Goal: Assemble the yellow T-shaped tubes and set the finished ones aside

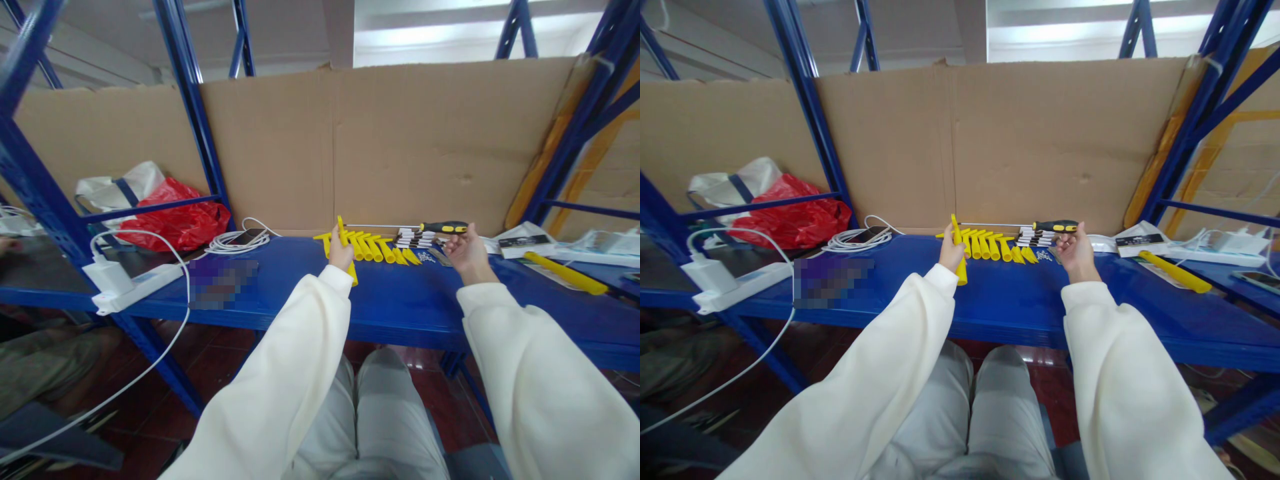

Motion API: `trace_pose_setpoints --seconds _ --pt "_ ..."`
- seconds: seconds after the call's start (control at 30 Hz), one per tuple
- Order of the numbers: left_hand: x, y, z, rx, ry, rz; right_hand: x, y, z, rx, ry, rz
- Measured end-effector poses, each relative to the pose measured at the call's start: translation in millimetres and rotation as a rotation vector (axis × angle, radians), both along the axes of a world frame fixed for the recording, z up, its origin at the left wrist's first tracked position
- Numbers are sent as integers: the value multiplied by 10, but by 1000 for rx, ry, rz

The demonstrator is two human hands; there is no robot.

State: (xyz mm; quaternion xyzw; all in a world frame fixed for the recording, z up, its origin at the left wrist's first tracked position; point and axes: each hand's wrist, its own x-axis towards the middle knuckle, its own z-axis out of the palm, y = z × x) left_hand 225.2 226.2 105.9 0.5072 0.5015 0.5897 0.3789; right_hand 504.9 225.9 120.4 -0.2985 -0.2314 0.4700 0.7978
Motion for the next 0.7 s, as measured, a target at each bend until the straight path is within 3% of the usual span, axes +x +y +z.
trace_pose_setpoints --seconds 0.27,0.53,0.7 --pt "9 -16 0 7 22 22 -52 -56 55 -173 1 -72" --pt "-12 15 -21 25 2 -34 -33 -118 74 -103 34 -30" --pt "-4 10 -5 25 -17 -3 -13 -78 52 -84 58 -46"
